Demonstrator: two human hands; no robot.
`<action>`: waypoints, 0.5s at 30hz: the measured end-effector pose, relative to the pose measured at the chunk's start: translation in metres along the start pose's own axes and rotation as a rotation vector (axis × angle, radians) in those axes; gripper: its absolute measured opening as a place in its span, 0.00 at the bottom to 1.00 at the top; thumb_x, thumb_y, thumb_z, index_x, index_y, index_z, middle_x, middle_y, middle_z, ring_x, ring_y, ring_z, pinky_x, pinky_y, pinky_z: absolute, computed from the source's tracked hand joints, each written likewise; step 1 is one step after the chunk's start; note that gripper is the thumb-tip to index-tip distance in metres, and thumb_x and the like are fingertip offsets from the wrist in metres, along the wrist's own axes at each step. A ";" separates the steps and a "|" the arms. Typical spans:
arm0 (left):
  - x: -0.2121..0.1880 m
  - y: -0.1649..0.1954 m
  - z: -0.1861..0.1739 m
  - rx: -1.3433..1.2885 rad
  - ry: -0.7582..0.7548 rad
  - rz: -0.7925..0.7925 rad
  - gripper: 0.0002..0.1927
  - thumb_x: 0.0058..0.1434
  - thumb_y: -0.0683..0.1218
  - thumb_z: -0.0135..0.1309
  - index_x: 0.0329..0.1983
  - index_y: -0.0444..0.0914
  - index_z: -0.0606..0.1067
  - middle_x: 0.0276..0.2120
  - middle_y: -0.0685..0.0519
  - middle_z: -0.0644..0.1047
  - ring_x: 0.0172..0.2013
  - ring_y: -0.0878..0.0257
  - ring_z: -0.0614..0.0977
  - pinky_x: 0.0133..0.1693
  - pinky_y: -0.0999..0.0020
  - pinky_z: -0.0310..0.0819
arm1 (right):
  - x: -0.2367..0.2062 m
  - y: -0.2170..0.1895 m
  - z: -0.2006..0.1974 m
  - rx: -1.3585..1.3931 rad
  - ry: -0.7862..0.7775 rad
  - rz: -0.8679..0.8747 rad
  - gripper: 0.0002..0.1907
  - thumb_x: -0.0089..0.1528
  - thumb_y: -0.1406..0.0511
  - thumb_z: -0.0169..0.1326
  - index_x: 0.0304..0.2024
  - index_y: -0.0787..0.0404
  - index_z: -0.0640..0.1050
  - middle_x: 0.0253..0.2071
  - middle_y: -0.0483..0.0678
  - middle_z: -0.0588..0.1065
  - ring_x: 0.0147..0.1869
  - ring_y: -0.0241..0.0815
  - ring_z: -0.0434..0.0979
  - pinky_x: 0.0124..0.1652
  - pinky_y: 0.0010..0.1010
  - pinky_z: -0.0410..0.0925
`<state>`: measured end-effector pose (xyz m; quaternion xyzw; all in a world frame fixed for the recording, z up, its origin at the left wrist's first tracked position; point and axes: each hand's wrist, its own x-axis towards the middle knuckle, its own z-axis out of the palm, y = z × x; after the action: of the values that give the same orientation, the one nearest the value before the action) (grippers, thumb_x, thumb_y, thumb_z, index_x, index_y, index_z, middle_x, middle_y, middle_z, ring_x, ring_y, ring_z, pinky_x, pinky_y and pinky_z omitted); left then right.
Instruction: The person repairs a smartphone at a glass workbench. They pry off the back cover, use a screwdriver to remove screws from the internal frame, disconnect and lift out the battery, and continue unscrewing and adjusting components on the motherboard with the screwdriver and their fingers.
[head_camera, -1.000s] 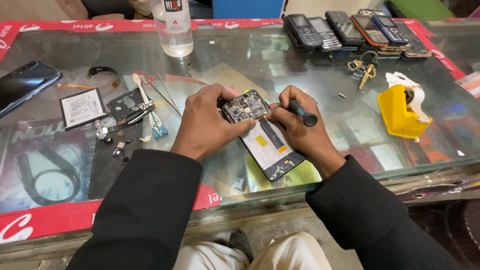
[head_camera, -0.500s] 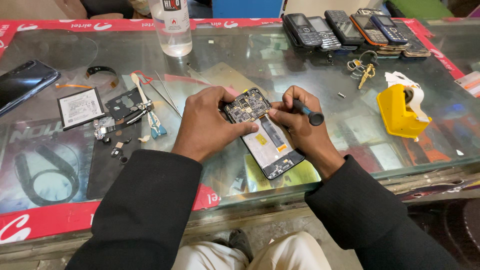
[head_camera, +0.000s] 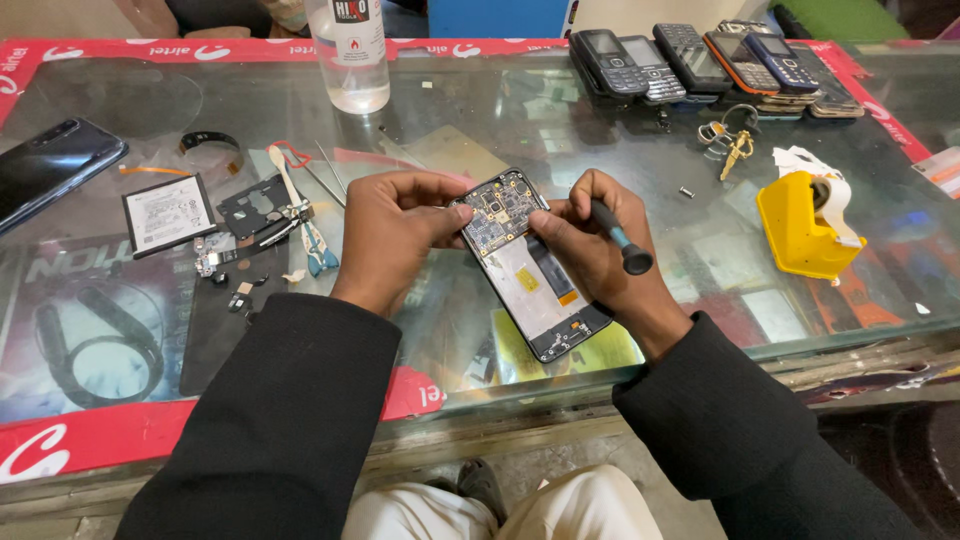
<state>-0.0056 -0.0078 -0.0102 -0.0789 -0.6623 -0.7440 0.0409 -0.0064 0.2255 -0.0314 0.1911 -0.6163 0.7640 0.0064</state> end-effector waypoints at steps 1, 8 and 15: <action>0.000 0.001 0.000 -0.006 -0.007 0.004 0.12 0.55 0.33 0.62 0.43 0.28 0.82 0.34 0.48 0.84 0.31 0.67 0.84 0.31 0.73 0.81 | 0.000 0.000 0.001 -0.043 0.002 -0.020 0.17 0.65 0.76 0.58 0.34 0.58 0.62 0.36 0.54 0.77 0.38 0.32 0.76 0.35 0.21 0.69; -0.003 0.007 0.005 -0.072 -0.129 -0.063 0.25 0.52 0.33 0.64 0.54 0.27 0.75 0.38 0.45 0.84 0.33 0.65 0.86 0.33 0.71 0.83 | 0.000 -0.002 0.005 0.001 0.011 -0.057 0.17 0.65 0.77 0.58 0.34 0.59 0.62 0.36 0.53 0.77 0.40 0.32 0.77 0.38 0.22 0.72; -0.002 0.004 0.007 -0.048 -0.143 -0.049 0.29 0.48 0.31 0.66 0.55 0.25 0.74 0.41 0.42 0.83 0.33 0.62 0.87 0.33 0.68 0.84 | 0.002 -0.006 0.010 -0.155 0.053 -0.002 0.19 0.62 0.76 0.61 0.33 0.58 0.62 0.33 0.52 0.78 0.35 0.31 0.77 0.33 0.21 0.71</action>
<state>-0.0029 -0.0018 -0.0062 -0.1165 -0.6473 -0.7528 -0.0266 -0.0035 0.2168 -0.0237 0.1704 -0.6729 0.7188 0.0381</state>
